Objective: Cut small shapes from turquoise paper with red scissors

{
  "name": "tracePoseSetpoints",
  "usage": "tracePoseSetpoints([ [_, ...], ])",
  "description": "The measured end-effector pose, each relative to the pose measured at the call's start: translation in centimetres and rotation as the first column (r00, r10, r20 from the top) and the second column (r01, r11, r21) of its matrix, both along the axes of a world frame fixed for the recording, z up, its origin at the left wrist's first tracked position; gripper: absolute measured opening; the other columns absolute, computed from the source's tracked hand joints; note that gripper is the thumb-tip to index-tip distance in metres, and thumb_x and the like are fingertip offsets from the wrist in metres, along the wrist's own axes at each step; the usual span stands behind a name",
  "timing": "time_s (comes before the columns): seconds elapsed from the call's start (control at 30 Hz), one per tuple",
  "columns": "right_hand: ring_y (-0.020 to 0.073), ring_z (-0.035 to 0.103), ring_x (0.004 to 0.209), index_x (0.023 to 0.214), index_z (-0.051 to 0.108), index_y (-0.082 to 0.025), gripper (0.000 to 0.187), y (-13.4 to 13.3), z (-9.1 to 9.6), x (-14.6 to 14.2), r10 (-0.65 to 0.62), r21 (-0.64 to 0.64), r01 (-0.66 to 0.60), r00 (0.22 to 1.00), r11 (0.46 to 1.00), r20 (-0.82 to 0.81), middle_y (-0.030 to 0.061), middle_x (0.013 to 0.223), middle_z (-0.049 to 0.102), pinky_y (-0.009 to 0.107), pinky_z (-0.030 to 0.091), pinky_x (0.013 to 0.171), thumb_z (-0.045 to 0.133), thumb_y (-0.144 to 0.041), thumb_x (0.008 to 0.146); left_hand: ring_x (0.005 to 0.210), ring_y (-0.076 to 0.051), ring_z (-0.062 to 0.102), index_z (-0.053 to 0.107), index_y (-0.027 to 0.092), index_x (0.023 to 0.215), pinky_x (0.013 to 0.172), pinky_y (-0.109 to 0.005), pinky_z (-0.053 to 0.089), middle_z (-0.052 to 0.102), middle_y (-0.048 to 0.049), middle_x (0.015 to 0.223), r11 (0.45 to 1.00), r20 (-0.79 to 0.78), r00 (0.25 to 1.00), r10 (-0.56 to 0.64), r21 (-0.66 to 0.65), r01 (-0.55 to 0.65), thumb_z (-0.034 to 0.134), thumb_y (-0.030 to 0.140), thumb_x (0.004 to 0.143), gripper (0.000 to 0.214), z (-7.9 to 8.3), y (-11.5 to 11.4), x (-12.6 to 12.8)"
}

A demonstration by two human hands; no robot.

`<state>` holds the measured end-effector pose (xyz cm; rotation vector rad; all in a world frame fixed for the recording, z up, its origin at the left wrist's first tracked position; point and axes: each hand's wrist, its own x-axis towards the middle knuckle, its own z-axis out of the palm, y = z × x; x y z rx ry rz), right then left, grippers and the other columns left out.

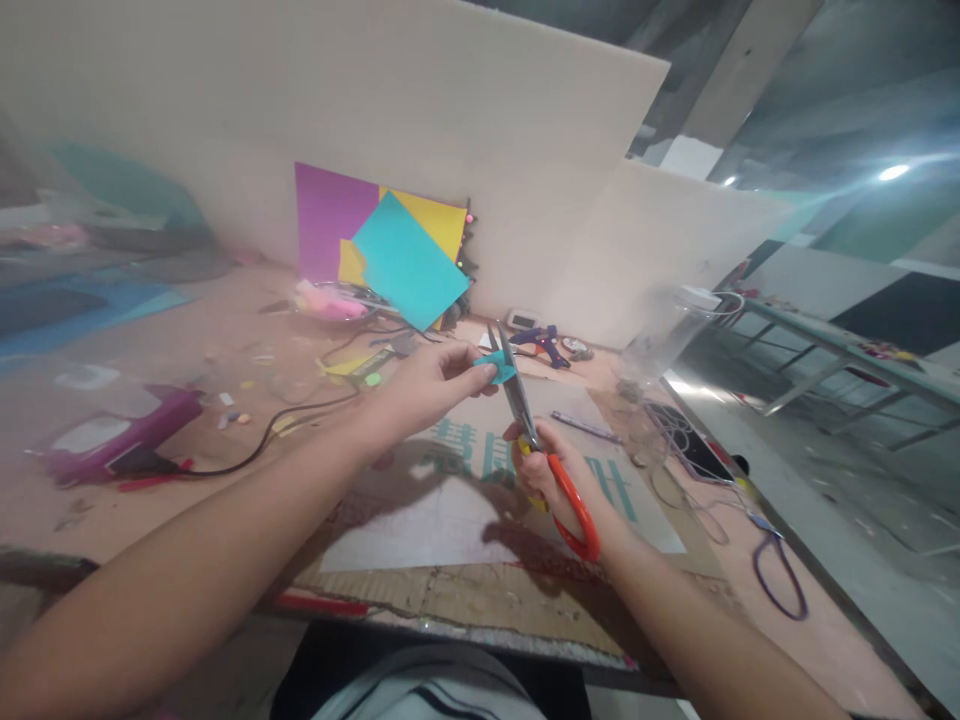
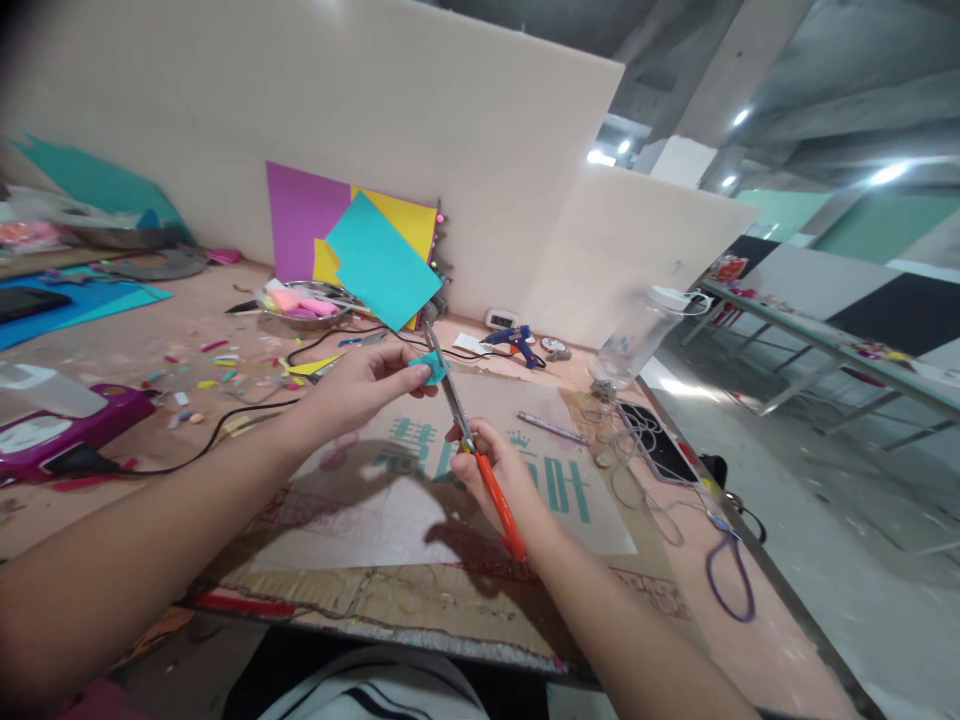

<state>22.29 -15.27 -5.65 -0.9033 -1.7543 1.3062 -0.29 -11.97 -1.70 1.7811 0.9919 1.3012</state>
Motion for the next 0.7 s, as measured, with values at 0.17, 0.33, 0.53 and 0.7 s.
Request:
tracePoseSetpoints([
  [0.17, 0.0107, 0.034, 0.054, 0.107, 0.059, -0.023, 0.063, 0.06, -0.11, 0.07, -0.004, 0.002, 0.004, 1.0, 1.0, 0.004, -0.0049, 0.073, 0.043, 0.025, 0.028, 0.047, 0.067, -0.079, 0.081, 0.083, -0.019, 0.069, 0.068, 0.017, 0.085, 0.079, -0.031, 0.052, 0.075, -0.0061, 0.087, 1.0, -0.005, 1.0, -0.004, 0.005, 0.004, 0.067, 0.054, 0.092, 0.037, 0.06, -0.01, 0.01],
  [0.33, 0.0107, 0.036, 0.054, 0.108, 0.059, -0.023, 0.063, 0.25, -0.31, 0.08, -0.006, 0.007, 0.006, 1.0, 1.0, 0.011, -0.0044, 0.074, 0.045, 0.025, 0.029, 0.047, 0.066, -0.079, 0.081, 0.083, -0.019, 0.069, 0.069, 0.017, 0.085, 0.078, -0.031, 0.052, 0.075, -0.006, 0.086, 1.0, -0.013, 1.0, 0.002, 0.008, -0.002, 0.066, 0.055, 0.092, 0.038, -0.15, 0.24, -0.03],
  [0.53, 0.0104, 0.034, 0.053, 0.108, 0.059, -0.023, 0.063, 0.1, -0.17, -0.06, 0.0, -0.012, 0.0, 1.0, 1.0, -0.001, -0.0059, 0.071, 0.043, 0.025, 0.027, 0.047, 0.067, -0.079, 0.081, 0.084, -0.019, 0.068, 0.068, 0.018, 0.085, 0.079, -0.031, 0.051, 0.075, -0.0058, 0.087, 1.0, -0.012, 1.0, -0.009, 0.002, 0.009, 0.066, 0.053, 0.093, 0.036, -0.11, 0.2, 0.01],
  [0.7, 0.0103, 0.033, 0.054, 0.108, 0.059, -0.022, 0.063, -0.15, 0.1, -0.14, -0.026, -0.019, 0.026, 1.0, 0.999, 0.009, -0.0054, 0.072, 0.043, 0.024, 0.027, 0.047, 0.067, -0.078, 0.081, 0.084, -0.019, 0.069, 0.068, 0.018, 0.087, 0.079, -0.032, 0.051, 0.076, -0.0063, 0.089, 1.0, -0.021, 1.0, 0.008, -0.011, -0.008, 0.066, 0.054, 0.092, 0.037, 0.05, 0.11, -0.03],
])
